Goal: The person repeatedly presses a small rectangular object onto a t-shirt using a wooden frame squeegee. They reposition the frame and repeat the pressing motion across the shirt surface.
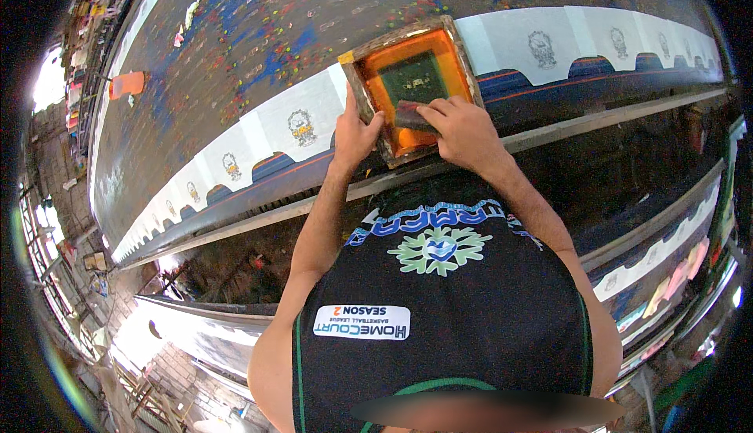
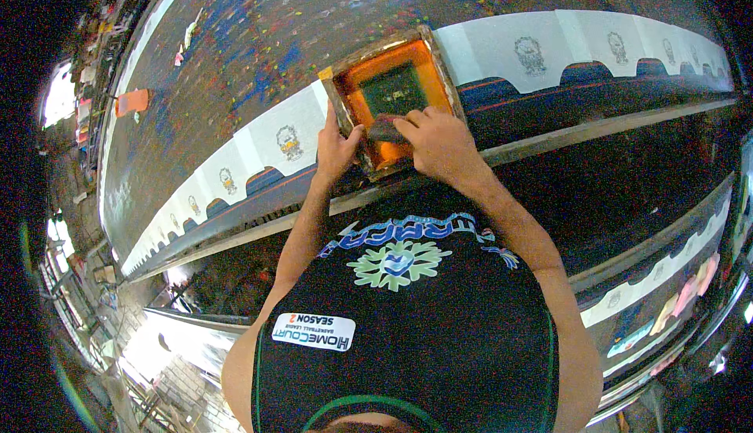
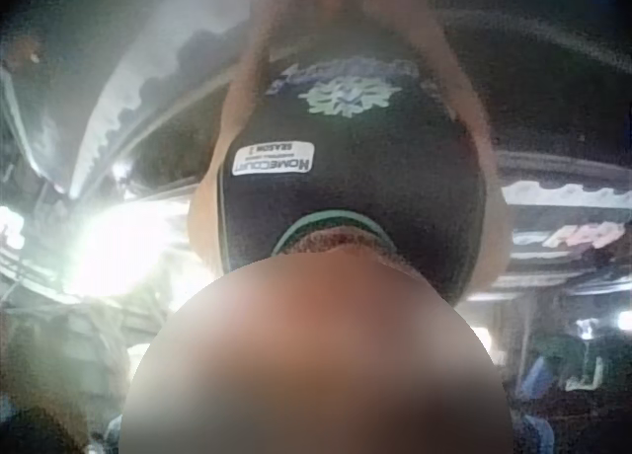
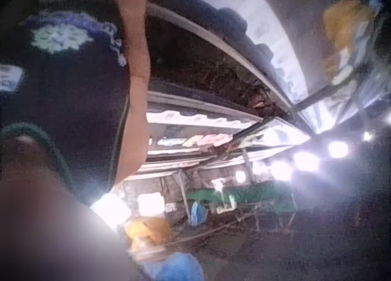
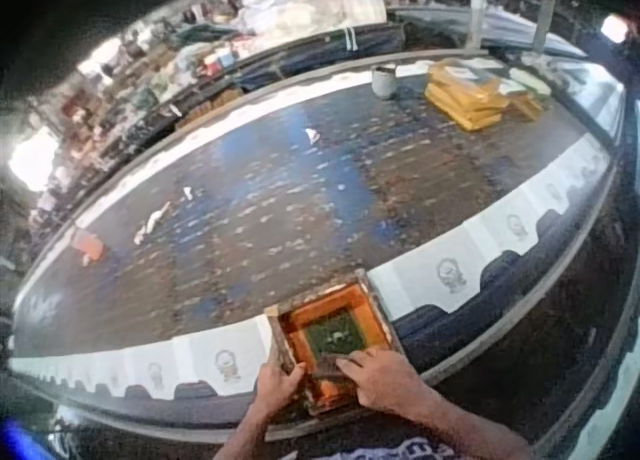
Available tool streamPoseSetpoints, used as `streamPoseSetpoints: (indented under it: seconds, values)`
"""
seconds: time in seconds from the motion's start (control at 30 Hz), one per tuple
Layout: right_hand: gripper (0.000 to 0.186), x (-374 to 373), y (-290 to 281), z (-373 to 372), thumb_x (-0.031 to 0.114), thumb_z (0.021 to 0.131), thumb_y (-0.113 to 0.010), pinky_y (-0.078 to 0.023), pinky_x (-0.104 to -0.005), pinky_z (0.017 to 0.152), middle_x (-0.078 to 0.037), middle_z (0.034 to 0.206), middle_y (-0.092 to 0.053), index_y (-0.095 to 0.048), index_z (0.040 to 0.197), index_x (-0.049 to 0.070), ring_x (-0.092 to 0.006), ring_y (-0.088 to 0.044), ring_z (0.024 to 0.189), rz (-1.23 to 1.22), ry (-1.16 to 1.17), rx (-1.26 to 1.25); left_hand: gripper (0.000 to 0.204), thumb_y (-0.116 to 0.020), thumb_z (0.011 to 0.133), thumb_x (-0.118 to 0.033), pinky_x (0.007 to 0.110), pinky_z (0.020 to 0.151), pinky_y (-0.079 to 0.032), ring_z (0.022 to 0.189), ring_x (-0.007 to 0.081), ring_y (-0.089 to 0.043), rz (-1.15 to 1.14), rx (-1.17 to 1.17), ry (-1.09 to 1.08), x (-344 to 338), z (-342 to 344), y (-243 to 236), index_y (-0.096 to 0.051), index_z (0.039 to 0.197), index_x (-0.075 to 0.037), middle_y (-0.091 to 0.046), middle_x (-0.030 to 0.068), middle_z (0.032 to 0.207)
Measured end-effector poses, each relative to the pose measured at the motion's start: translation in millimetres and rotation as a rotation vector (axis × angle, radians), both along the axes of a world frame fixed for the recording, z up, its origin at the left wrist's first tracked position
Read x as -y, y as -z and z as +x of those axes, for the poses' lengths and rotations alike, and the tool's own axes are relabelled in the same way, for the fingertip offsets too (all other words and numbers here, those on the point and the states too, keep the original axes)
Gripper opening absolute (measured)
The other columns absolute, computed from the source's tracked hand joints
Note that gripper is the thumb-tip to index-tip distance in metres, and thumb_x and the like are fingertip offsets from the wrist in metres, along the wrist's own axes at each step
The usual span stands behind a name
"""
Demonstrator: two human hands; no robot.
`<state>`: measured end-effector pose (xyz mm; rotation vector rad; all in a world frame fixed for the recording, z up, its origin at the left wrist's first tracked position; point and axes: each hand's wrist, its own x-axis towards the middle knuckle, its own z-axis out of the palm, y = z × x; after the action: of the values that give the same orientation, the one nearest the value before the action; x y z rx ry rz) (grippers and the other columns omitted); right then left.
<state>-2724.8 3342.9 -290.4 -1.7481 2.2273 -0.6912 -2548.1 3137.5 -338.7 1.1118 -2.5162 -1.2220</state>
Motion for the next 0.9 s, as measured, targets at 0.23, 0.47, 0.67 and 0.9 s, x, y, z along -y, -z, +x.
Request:
streamPoseSetpoints:
  seconds: [0.23,0.47,0.67,0.9]
  values:
    - [0.048,5.7,-9.2,-28.7,-0.002,0.082,-0.072,-0.058,-0.0464,0.101,-0.011,0.122,-0.075,-0.076,0.129,0.011,-0.0326,-0.07,0.116,0.116,-0.256,0.109,0.102,-0.076,0.096,-0.024,0.041,0.056,-0.062,0.054,0.0277,-0.074,0.079,0.011,0.016,2.1,-0.7,-6.3,-0.016,0.174,0.001,-0.079,0.0212,0.081]
    - [0.038,75.2,11.1,-72.0,0.01,0.087,-0.077,-0.058,-0.0479,0.103,-0.011,0.119,-0.075,-0.076,0.124,0.014,-0.035,-0.069,0.118,-0.072,-0.07,-0.006,0.102,-0.075,0.096,-0.025,0.041,0.055,-0.062,0.053,0.0266,-0.074,0.152,0.049,0.005,2.7,0.4,-7.2,-0.015,0.174,0.002,-0.078,0.0196,0.077]
    - [0.045,47.6,6.2,-54.9,-0.003,0.084,-0.073,-0.056,-0.0455,0.106,-0.01,0.124,-0.075,-0.077,0.126,0.011,-0.0346,-0.067,0.123,0.044,-0.145,0.058,0.104,-0.074,0.096,-0.028,0.043,0.057,-0.062,0.054,0.0292,-0.074,0.203,0.036,-0.014,2.4,0.1,-5.6,-0.013,0.173,0.005,-0.077,0.023,0.079]
    - [0.05,0.1,0.7,-10.9,-0.009,0.078,-0.071,-0.056,-0.0457,0.108,-0.009,0.126,-0.075,-0.077,0.125,0.009,-0.0346,-0.067,0.123,-0.042,-0.195,0.075,0.105,-0.072,0.096,-0.033,0.055,0.071,-0.063,0.075,0.0478,-0.077,-0.006,0.116,0.054,3.0,1.1,-4.3,-0.011,0.171,0.008,-0.075,0.0318,0.082]
